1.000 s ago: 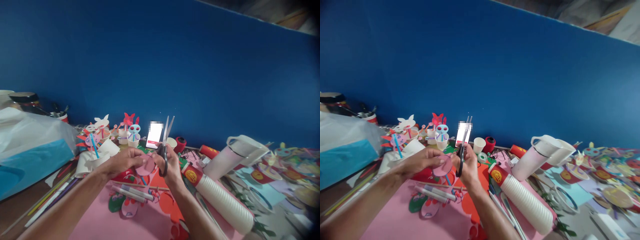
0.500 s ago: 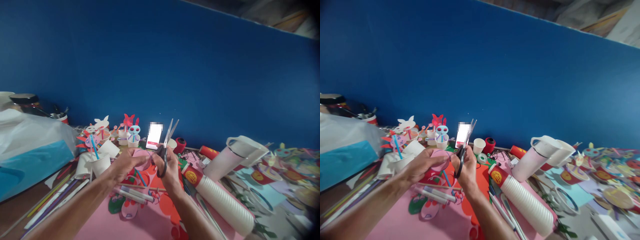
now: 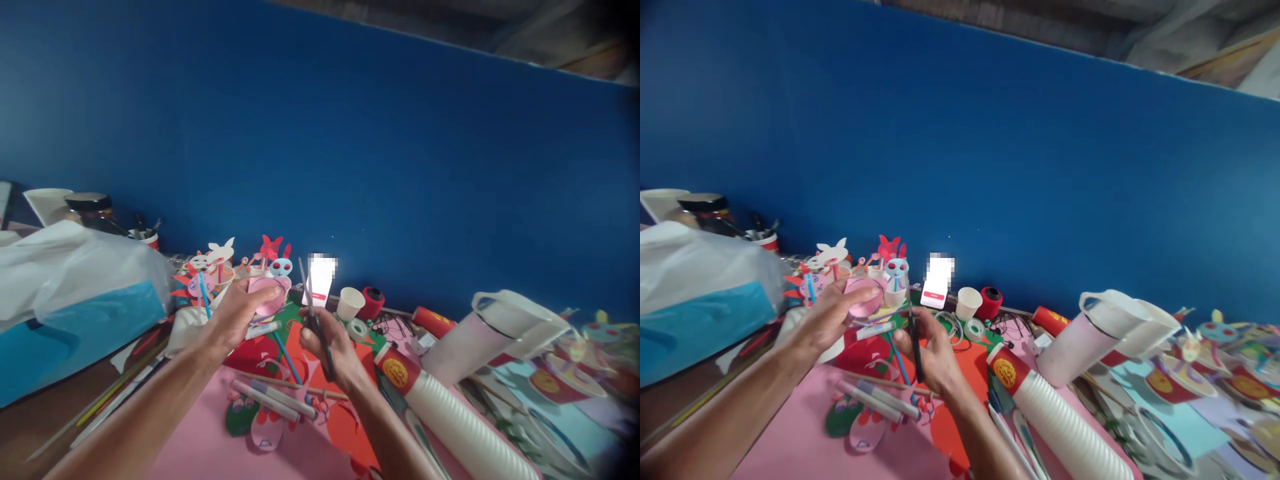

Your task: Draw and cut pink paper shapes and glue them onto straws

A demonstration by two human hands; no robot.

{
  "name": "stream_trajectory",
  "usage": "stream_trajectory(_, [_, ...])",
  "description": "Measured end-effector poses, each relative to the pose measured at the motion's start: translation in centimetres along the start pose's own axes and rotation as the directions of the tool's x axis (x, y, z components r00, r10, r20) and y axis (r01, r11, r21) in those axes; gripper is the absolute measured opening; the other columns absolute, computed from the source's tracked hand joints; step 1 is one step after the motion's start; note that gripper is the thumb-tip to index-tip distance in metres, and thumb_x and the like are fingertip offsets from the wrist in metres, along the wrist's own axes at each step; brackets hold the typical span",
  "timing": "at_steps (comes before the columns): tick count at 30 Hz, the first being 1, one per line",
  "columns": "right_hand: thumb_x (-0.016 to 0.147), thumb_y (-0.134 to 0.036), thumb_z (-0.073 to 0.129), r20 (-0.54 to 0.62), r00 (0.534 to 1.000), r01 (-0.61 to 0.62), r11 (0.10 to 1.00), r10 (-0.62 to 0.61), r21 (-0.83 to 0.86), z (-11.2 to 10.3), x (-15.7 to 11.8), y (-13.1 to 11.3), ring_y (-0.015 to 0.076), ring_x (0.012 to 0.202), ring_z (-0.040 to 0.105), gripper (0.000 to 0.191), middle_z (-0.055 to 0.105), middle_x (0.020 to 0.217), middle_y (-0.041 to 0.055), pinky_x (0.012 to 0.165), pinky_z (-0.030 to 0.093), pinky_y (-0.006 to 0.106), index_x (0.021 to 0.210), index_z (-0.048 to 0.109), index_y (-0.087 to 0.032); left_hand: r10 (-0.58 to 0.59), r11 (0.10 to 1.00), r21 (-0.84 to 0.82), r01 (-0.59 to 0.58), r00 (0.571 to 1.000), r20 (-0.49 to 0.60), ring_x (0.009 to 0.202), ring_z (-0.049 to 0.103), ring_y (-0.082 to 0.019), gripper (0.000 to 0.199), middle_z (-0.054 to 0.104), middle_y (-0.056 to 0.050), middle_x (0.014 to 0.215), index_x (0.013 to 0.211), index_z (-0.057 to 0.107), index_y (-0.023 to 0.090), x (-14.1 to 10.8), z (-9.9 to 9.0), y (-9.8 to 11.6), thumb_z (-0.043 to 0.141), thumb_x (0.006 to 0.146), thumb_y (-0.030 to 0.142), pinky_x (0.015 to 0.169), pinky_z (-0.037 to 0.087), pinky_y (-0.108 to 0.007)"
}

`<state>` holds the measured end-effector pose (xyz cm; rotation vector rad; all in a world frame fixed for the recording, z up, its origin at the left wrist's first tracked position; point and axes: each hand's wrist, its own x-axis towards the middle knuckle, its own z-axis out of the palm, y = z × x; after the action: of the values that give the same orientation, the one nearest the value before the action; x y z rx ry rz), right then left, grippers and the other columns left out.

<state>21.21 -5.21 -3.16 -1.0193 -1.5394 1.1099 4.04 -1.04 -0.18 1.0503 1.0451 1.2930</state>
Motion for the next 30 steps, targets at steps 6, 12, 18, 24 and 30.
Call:
stream_trajectory(6, [0.075,-0.042,0.062,0.137,0.991,0.009,0.997,0.002,-0.077,0.4,-0.5,-0.2,0.0129,0.066,0.042,0.033,0.046,0.071,-0.0024,0.063,0.036,0.025,0.097,0.056,-0.019,0.054,0.997,0.055,-0.053,0.999,-0.008,0.058,0.058,-0.013,0.013,0.064,0.0,0.062,0.071,0.066,0.014,-0.3,0.0,0.8,0.066,0.062,0.024,0.054,0.043,-0.02])
stream_trajectory(12, [0.076,-0.04,0.063,0.169,0.986,0.003,0.998,0.008,-0.065,0.5,-0.5,-0.2,0.0133,0.066,0.044,0.032,0.049,0.071,-0.0022,0.063,0.036,0.026,0.1,0.056,-0.02,0.05,0.997,0.056,-0.05,0.999,0.006,0.056,0.054,-0.012,0.013,0.061,0.001,0.058,0.07,0.066,0.013,-0.5,0.7,0.8,0.067,0.06,0.023,0.053,0.041,-0.021])
stream_trajectory(18, [0.073,-0.043,0.065,0.164,0.986,-0.014,0.999,0.023,-0.051,0.4,-0.6,-0.4,0.0135,0.066,0.042,0.035,0.047,0.072,-0.002,0.062,0.035,0.025,0.097,0.056,-0.02,0.009,1.0,-0.001,-0.009,1.0,-0.028,0.057,0.056,-0.012,0.014,0.065,0.001,0.062,0.07,0.068,0.014,-0.8,1.2,0.6,0.066,0.057,0.019,0.055,0.041,-0.021])
stream_trajectory(24, [0.073,-0.046,0.064,0.165,0.986,-0.015,0.999,0.024,-0.052,0.4,-0.5,-0.5,0.0139,0.067,0.043,0.039,0.048,0.073,-0.0015,0.062,0.035,0.025,0.1,0.056,-0.02,0.034,0.999,0.013,-0.034,0.999,0.036,0.057,0.057,-0.013,0.011,0.066,-0.001,0.06,0.067,0.067,0.012,-0.7,1.3,0.3,0.064,0.058,0.018,0.057,0.041,-0.023])
stream_trajectory(30, [0.073,-0.047,0.064,0.151,0.989,-0.005,0.999,0.011,-0.039,0.3,-0.4,0.0,0.0135,0.066,0.043,0.039,0.049,0.072,-0.0011,0.061,0.037,0.025,0.098,0.056,-0.019,0.019,1.0,0.018,-0.021,0.998,0.063,0.057,0.057,-0.012,0.012,0.065,-0.001,0.061,0.068,0.067,0.011,-0.9,1.5,0.5,0.064,0.059,0.019,0.059,0.041,-0.023])
